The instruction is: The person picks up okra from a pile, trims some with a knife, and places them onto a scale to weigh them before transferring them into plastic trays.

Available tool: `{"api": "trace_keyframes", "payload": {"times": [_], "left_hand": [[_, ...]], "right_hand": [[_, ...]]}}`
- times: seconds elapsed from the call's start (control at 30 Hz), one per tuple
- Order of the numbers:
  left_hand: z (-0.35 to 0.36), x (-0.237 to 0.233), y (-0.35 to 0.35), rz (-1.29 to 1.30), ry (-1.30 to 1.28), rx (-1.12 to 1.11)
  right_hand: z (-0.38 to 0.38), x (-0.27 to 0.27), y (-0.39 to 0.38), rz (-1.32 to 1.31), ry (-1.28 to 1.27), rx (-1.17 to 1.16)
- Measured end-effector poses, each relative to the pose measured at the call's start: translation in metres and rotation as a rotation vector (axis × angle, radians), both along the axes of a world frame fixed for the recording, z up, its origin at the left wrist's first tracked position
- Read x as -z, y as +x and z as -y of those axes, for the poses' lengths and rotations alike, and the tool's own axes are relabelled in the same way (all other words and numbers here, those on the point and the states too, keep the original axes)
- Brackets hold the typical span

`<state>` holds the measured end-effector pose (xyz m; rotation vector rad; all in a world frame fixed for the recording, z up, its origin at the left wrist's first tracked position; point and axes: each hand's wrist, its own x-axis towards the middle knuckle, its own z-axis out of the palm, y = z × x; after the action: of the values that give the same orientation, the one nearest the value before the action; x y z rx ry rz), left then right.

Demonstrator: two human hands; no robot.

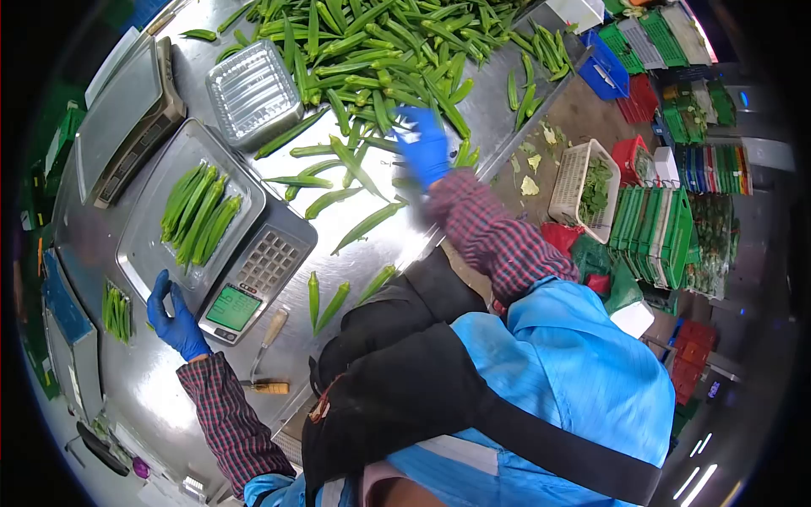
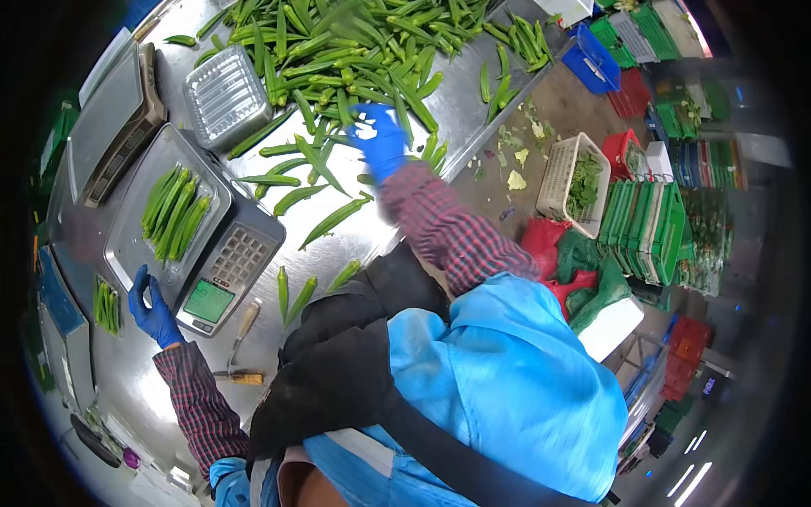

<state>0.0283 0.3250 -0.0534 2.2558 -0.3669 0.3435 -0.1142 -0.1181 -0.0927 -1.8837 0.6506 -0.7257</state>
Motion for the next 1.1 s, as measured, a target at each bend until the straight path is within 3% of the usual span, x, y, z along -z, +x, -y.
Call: {"api": "trace_keyframes", "payload": {"times": [0.1,0.23,0.3,0.37,0.43,0.47,0.57,0.6,0.63,0.7,0.77,0.83,0.93,1.1], "left_hand": [[0.000,0.002,-0.001,-0.046,-0.065,-0.029],[0.015,-0.006,-0.002,-0.114,-0.096,0.022],[0.018,-0.008,-0.001,-0.110,-0.104,0.021],[0.013,-0.007,-0.005,-0.119,-0.120,0.029],[0.011,-0.004,-0.006,-0.163,-0.157,0.002],[0.010,-0.002,-0.006,-0.165,-0.166,0.006],[0.004,0.001,-0.012,-0.196,-0.234,-0.018],[0.002,0.001,-0.014,-0.200,-0.248,-0.025],[0.000,0.002,-0.015,-0.204,-0.262,-0.032],[-0.004,0.004,-0.014,-0.223,-0.301,-0.040],[-0.003,0.006,-0.013,-0.239,-0.339,-0.056],[-0.003,0.007,-0.008,-0.198,-0.266,-0.021],[0.005,0.003,-0.006,-0.195,-0.304,-0.003],[0.013,-0.007,-0.011,-0.054,-0.327,-0.002]], "right_hand": [[0.080,0.046,-0.038,-0.427,-0.476,0.301],[0.098,0.059,-0.035,-0.508,-0.328,0.147],[0.102,0.060,-0.029,-0.144,0.435,0.081],[0.092,0.057,-0.024,-0.096,0.523,0.055],[0.087,0.059,-0.017,-0.480,-0.030,0.207],[0.083,0.062,-0.015,-0.509,-0.142,0.285],[0.086,0.095,-0.019,-0.523,-0.277,0.339],[0.081,0.080,-0.017,-0.617,-0.098,0.354],[0.080,0.074,-0.018,-0.619,-0.101,0.357],[0.078,0.058,-0.017,-0.067,0.631,0.215],[0.066,0.024,-0.014,-0.014,0.683,0.114],[0.042,-0.010,-0.003,0.182,0.963,-0.252],[0.002,-0.048,0.028,0.088,0.845,-0.465],[-0.099,-0.093,0.102,-0.109,0.161,-0.913]]}}
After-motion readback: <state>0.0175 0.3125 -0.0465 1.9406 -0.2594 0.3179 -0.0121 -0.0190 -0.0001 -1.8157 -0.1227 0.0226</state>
